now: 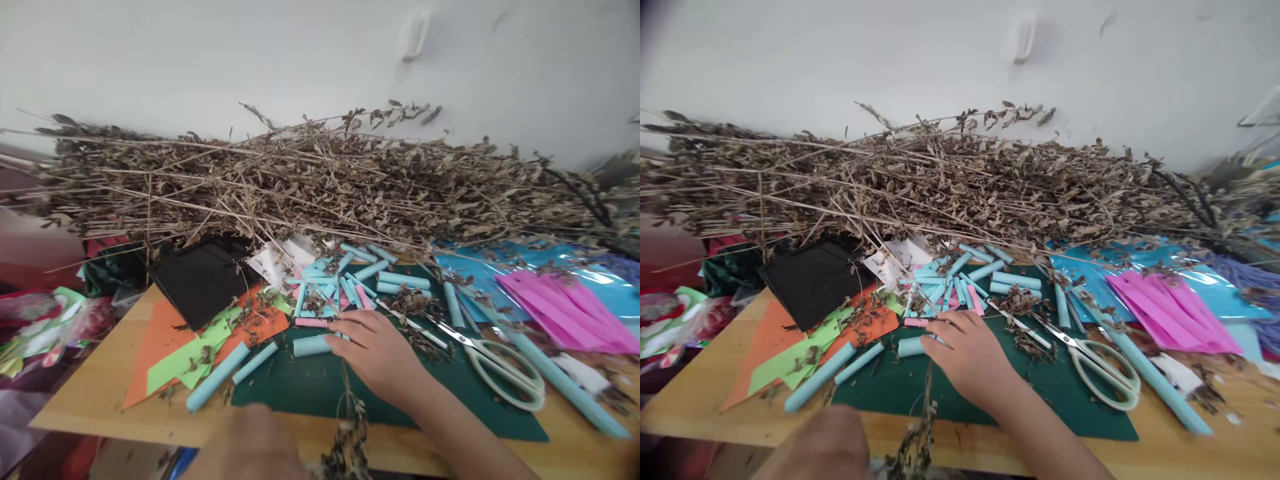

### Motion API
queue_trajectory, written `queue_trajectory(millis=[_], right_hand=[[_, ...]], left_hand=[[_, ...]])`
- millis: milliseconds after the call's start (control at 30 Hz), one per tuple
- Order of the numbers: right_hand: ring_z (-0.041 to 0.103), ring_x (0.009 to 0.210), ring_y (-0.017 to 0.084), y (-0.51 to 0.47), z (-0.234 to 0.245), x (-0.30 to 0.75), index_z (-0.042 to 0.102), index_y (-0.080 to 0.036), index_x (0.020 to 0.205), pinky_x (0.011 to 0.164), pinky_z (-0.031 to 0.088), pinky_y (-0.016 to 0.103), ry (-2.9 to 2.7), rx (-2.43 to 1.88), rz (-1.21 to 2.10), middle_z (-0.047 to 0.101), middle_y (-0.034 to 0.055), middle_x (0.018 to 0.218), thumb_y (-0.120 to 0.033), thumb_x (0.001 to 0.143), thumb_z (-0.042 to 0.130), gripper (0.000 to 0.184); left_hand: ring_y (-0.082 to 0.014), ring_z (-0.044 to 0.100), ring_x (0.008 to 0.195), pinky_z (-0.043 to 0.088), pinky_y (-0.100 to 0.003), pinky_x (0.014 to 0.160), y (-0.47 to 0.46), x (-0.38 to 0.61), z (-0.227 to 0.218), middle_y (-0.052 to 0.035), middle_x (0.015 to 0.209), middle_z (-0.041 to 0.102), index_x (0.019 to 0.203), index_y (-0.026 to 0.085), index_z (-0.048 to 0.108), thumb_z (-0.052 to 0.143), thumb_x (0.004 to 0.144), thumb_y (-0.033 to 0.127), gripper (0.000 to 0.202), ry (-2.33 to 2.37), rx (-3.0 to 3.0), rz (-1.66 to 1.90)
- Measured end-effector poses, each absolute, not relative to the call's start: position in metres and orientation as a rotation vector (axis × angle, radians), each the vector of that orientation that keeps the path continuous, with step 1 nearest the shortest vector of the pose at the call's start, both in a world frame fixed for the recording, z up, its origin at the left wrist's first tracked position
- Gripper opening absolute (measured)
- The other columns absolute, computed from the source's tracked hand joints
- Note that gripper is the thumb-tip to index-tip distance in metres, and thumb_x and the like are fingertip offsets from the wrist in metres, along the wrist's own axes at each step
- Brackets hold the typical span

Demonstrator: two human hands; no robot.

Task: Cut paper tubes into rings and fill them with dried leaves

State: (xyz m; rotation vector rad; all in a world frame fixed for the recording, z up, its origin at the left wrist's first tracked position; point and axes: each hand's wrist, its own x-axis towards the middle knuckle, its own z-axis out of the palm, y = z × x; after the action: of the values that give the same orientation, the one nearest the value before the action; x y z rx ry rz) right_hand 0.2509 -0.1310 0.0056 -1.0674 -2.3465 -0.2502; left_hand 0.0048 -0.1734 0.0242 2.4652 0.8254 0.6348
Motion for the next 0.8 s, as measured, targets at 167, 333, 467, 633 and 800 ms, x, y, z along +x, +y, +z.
queue_trajectory(millis=[167,333,467,633,800], right_hand=[[0.054,0.092,0.021,-0.136,0.005,0.261,0.060,-0.018,0.088,0.075,0.048,0.036,-2.175,-0.978,-0.264,0.064,0.0066,0.090,-0.012,0.078,0.046,0.018],[0.053,0.098,0.021,-0.144,-0.001,0.272,0.057,-0.019,0.096,0.078,0.048,0.038,-2.097,-0.904,-0.180,0.063,0.0084,0.094,-0.007,0.076,0.046,0.025],[0.050,0.104,0.021,-0.150,-0.008,0.284,0.053,-0.020,0.103,0.083,0.046,0.040,-2.063,-0.891,-0.084,0.062,0.0087,0.098,-0.007,0.076,0.044,0.032],[0.050,0.105,0.020,-0.154,-0.009,0.294,0.051,-0.021,0.108,0.083,0.047,0.038,-2.003,-0.899,-0.062,0.062,0.0095,0.096,-0.004,0.074,0.046,0.038],[0.051,0.104,0.019,-0.153,-0.011,0.301,0.052,-0.023,0.108,0.085,0.046,0.037,-1.966,-0.905,-0.043,0.062,0.0083,0.097,-0.005,0.075,0.047,0.039]], left_hand=[[-0.0220,0.052,0.091,0.042,-0.036,0.078,-0.093,0.019,0.024,-0.0085,0.095,0.057,0.096,0.021,0.053,0.046,0.076,0.034,0.025,1.322,2.096,0.788],[-0.0135,0.056,0.069,0.046,-0.024,0.054,-0.041,0.061,0.024,-0.0045,0.089,0.055,0.101,0.020,0.045,0.049,0.073,0.039,0.034,1.033,1.147,1.015],[-0.0061,0.049,0.048,0.041,-0.018,0.042,-0.028,0.092,0.027,0.0030,0.068,0.049,0.085,0.018,0.050,0.056,0.069,0.034,0.023,0.862,0.880,1.077],[-0.0033,0.041,0.042,0.037,-0.015,0.039,-0.026,0.106,0.032,0.0068,0.054,0.041,0.068,0.016,0.045,0.061,0.064,0.024,0.018,0.712,0.780,1.077],[-0.0060,0.047,0.047,0.042,-0.018,0.042,-0.030,0.103,0.033,0.0056,0.059,0.046,0.066,0.016,0.044,0.060,0.063,0.023,0.018,0.736,0.798,1.079]])
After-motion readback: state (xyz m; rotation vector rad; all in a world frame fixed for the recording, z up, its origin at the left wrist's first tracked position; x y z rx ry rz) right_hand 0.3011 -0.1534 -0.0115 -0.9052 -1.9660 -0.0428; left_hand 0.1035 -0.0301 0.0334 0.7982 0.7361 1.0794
